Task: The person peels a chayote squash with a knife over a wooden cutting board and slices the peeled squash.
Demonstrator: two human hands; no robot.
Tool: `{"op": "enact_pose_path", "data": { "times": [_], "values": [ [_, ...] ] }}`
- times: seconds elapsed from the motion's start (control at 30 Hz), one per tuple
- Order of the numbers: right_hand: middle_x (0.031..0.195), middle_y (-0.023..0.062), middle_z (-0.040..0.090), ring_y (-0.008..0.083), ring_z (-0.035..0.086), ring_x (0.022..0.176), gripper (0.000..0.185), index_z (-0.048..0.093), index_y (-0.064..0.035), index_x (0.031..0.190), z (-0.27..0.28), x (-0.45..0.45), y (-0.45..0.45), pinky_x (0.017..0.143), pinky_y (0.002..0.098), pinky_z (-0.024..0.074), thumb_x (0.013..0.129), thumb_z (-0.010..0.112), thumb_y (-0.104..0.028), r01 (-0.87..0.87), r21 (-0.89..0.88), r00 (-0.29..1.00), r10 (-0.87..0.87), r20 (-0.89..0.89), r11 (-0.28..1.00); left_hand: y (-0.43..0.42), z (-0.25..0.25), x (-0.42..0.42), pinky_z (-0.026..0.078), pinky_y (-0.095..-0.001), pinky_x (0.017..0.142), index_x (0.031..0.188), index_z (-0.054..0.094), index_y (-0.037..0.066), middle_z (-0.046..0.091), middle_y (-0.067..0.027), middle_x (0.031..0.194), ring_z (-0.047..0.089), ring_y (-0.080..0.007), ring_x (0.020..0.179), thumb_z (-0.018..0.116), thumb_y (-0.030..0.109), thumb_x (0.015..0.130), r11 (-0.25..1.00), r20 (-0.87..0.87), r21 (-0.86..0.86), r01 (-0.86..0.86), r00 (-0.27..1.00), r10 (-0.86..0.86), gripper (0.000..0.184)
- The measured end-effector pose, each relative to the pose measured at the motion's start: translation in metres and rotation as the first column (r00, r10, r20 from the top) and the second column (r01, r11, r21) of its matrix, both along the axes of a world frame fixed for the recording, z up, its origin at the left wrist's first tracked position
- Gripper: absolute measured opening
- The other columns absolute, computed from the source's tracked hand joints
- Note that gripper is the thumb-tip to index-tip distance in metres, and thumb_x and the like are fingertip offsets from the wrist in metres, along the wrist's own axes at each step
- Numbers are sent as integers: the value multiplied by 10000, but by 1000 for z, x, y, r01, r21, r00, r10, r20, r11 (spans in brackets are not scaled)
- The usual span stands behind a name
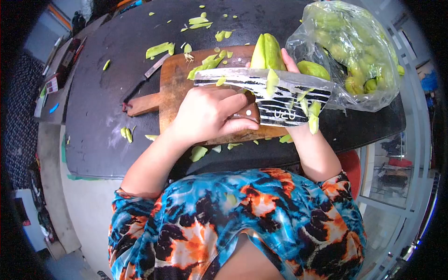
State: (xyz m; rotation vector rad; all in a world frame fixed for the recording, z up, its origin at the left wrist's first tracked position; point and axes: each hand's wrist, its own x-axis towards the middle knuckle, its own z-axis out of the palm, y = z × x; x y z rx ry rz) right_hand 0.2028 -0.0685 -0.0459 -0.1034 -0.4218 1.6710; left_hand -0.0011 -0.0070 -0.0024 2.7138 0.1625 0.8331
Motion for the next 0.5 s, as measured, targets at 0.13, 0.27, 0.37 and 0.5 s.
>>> {"op": "enact_pose_path", "data": {
  "times": [0.13,0.27,0.37,0.5],
  "values": [
    [1015,125,675,234,664,883,474,619,-68,1134,34,-27,-9,816,373,537,940,476,-476,477,-212,798,-320,511,853,6,-3,-2,457,-382,548,818,606,75,557,-69,652,601,-290,610,706,495,702,999,30,44,2,1000,-4,448],
    [1075,121,653,232,646,940,460,572,-74,1195,25,-22,-5,851,385,528,954,466,-451,365,-199,884,-272,380,910,7,-4,-3,459,-377,552,829,615,72,563,-74,660,599,-284,612,705,468,721,999,31,54,-4,1000,3,421],
    [1251,136,561,224,573,1126,481,392,-68,1390,-22,-4,15,955,415,494,1000,423,-349,19,13,999,-18,-41,1000,17,-10,-2,465,-360,555,824,624,65,569,-80,653,600,-261,592,701,406,789,989,101,-75,-125,986,132,352],
    [1091,171,622,309,645,917,573,495,-47,1284,15,-51,-11,773,414,547,947,441,-507,135,-94,921,-90,379,986,67,-15,-23,472,-372,564,829,636,46,595,-153,649,602,-327,598,669,339,849,807,72,-349,-477,845,530,296]
  ]
}}
